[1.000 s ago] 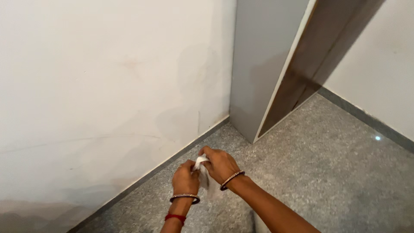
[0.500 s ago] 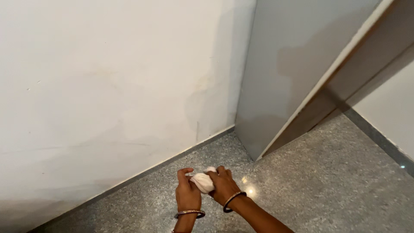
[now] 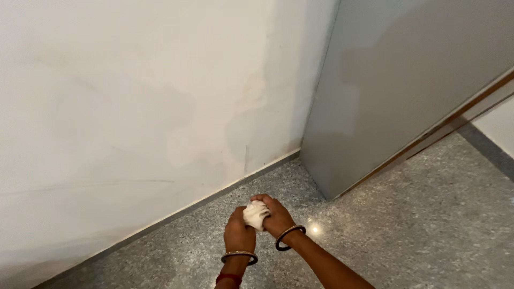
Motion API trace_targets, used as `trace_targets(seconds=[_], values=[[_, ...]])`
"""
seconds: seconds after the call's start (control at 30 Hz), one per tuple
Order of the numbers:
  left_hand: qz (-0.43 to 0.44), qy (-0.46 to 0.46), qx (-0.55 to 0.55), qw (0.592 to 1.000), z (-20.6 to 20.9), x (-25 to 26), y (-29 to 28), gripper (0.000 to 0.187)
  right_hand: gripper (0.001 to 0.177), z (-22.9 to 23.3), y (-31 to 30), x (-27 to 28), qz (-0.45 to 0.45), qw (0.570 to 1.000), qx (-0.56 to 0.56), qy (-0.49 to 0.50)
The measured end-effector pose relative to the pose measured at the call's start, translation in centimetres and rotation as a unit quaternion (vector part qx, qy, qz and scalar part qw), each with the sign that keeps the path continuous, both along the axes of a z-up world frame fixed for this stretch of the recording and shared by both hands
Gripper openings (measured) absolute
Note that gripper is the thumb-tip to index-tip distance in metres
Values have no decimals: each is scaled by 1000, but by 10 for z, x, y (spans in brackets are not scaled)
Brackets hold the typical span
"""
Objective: The person wipes the granite floor with a white cloth, moving it in circular and back-and-forth motions across the surface. They occasionally fold the cloth and continue wiping different sections of the room.
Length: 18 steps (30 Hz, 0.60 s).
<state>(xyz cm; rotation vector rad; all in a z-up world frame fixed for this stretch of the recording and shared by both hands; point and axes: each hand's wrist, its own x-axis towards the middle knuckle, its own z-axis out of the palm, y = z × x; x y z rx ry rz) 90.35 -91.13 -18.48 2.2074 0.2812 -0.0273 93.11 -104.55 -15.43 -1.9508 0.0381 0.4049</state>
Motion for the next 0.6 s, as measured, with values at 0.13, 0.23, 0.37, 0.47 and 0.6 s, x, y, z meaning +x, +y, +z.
trace_targets(seconds=[0.13,0.23,0.37,0.47,0.6], values=[[-13,48,3,999,-79,28,-4,42,60,-100,-1,33,19,1000,19,7],[-25,81,-21,996,-145,47,-6,59,51,-178,-7,59,25,999,-20,-5],[-44,27,-16,999,-241,75,-5,58,42,-276,-12,90,20,995,-94,-25],[-63,-4,-7,998,-309,94,-5,49,39,-340,-14,107,4,995,-78,-68],[-73,-37,-6,997,-389,115,-8,41,46,-413,-20,129,-32,993,-87,-74]])
